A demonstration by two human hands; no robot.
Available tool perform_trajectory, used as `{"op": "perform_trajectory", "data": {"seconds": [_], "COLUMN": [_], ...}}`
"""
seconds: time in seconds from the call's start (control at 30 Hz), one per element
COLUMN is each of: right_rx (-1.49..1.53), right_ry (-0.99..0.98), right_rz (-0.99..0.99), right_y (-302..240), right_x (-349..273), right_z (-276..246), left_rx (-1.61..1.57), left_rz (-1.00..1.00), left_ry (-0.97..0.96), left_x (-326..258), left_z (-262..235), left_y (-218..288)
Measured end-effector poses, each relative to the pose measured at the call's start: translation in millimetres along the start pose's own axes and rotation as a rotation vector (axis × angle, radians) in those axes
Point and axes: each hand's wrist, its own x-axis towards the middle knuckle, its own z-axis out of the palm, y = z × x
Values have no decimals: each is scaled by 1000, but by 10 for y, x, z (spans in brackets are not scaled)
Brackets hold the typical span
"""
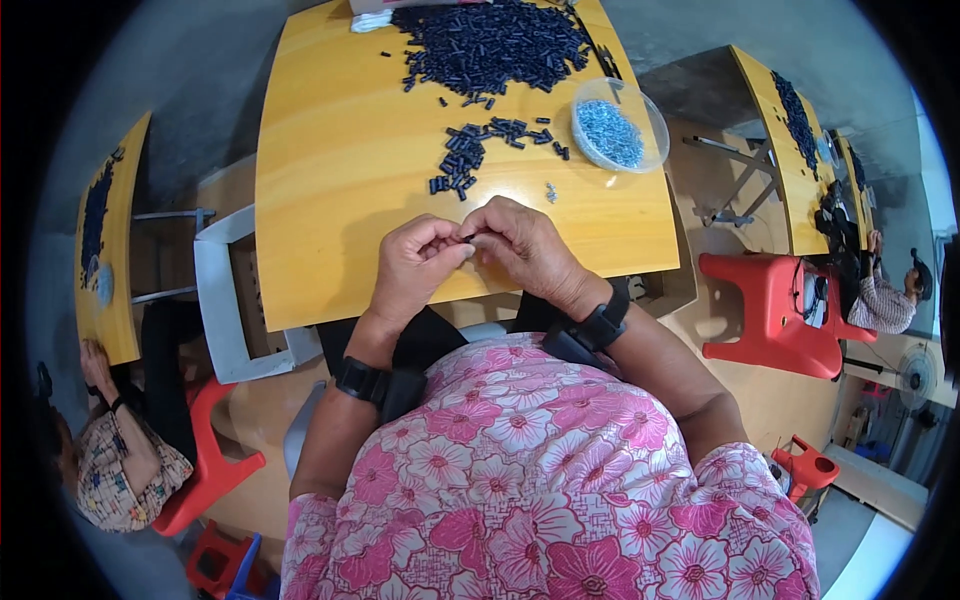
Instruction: Manually assembling small black and blue plastic components into finished units at a workbench.
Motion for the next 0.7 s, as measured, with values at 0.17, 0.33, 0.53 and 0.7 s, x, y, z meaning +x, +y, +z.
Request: {"op": "perform_trajectory", "data": {"seconds": [0.17,0.33,0.53,0.7], "right_rx": [-60,-195,-445,-682], "right_ry": [-6,125,292,107], "right_rz": [-55,-63,260,143], "right_y": [-5,88,234,237], "right_x": [-19,-24,0,66], "right_z": [-36,-273,-783,-858], "left_rx": [-27,130,125,95], "left_rz": [-49,-44,15,14], "left_ry": [-92,-71,-42,-15], "left_x": [35,22,11,14], "left_z": [-52,-61,-27,-15], "left_y": [8,23,57,24]}}
